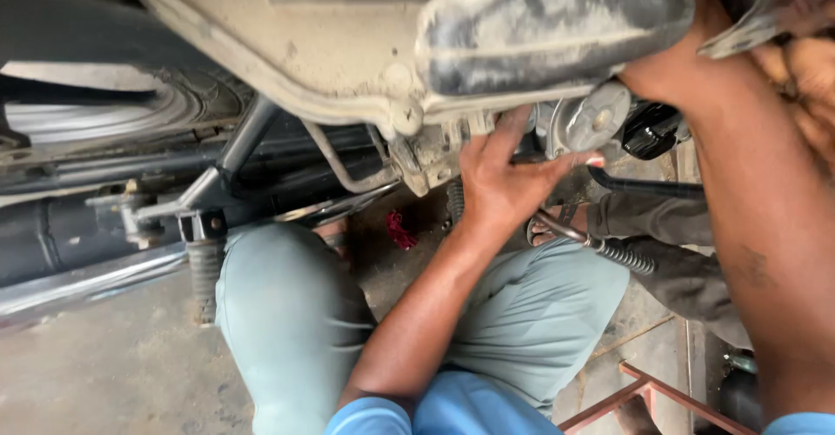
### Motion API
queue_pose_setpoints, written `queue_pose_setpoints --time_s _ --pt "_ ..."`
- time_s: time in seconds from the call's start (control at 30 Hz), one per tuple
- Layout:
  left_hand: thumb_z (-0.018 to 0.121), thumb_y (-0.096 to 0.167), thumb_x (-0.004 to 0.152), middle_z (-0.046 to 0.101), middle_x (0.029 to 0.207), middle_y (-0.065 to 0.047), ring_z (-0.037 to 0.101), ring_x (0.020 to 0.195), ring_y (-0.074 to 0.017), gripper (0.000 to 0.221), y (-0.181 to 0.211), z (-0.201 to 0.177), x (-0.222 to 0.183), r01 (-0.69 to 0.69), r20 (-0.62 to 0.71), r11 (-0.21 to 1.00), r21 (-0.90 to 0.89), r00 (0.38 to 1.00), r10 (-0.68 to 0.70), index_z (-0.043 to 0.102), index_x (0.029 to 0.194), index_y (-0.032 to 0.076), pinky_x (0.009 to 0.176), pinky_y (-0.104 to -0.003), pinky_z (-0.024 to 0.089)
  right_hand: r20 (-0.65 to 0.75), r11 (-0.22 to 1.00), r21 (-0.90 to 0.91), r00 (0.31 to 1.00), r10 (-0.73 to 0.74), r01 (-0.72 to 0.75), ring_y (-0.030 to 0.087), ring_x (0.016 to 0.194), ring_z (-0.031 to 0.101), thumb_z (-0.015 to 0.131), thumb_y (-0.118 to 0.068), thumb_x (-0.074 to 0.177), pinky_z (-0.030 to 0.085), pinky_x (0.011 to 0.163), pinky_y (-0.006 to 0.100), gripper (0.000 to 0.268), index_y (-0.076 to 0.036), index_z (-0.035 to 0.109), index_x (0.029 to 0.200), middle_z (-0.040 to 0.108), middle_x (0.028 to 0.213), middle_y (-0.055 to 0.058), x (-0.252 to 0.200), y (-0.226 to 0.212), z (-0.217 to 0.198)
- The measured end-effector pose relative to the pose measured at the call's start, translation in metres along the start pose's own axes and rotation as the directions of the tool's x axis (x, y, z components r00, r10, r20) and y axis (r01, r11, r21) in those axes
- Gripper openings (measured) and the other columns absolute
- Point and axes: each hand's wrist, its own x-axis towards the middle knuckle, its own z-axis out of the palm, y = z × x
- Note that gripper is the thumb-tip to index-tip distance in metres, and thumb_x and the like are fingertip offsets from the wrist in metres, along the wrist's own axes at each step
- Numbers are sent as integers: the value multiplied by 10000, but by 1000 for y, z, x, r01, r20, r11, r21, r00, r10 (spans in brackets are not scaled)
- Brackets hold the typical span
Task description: Repairing and cleaning motorcycle engine components, specifically focusing on the carburetor and fuel lines.
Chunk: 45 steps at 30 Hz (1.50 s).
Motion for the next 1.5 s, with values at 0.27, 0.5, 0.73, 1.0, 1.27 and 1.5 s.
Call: queue_pose_setpoints --time_s 0.27,0.5,0.73,1.0,1.27,1.5 --pt "956 370 744 771 1100 -153 788 950 -222 609 5 -10 8 -23 31 1000 -15 999 24 717 1154 -13 849 -344 657 165 997 -82 986 15 -2 345 975 701 628 -96 1009 548 851 469 155 -40 701 1135 729 1085 177 7 13 13" --pt "958 428 696 724 700 -74 737 619 -222 599 -6 -12 5 92 103 993 70 990 -99 741 1066 10 617 -352 606 118 945 -316 992 -53 88 363 1066 680 606 -55 1026 549 918 455 209 -32 683 1219 709 1168 193 -5 43 42" --pt "947 362 719 735 1006 -226 756 788 -288 645 -6 -16 7 -150 -19 986 66 988 152 677 1147 -38 654 -340 609 86 946 -304 992 -93 114 365 1130 665 601 -55 1030 542 952 446 241 -35 675 1258 699 1226 199 -8 66 52" --pt "936 340 773 737 717 -77 789 740 -194 546 -1 -15 4 7 69 1000 10 998 -8 710 1105 -30 684 -311 623 131 982 -143 986 -104 123 359 1167 654 606 -87 1026 528 960 443 252 -47 675 1265 698 1259 197 5 82 72" --pt "943 348 775 728 650 -56 759 665 -217 564 -11 -13 -2 34 100 996 87 994 -43 695 1099 -41 657 -329 616 115 979 189 988 -99 76 366 1098 639 530 -49 1055 500 912 438 203 -49 643 1225 688 1182 190 -3 5 38" --pt "941 353 718 729 849 -112 769 791 -240 599 4 -24 14 -42 13 998 38 999 42 686 1147 22 720 -346 616 -298 923 -16 879 -371 384 389 912 650 510 -54 1014 508 755 486 199 78 634 1098 667 1001 258 6 -38 41"
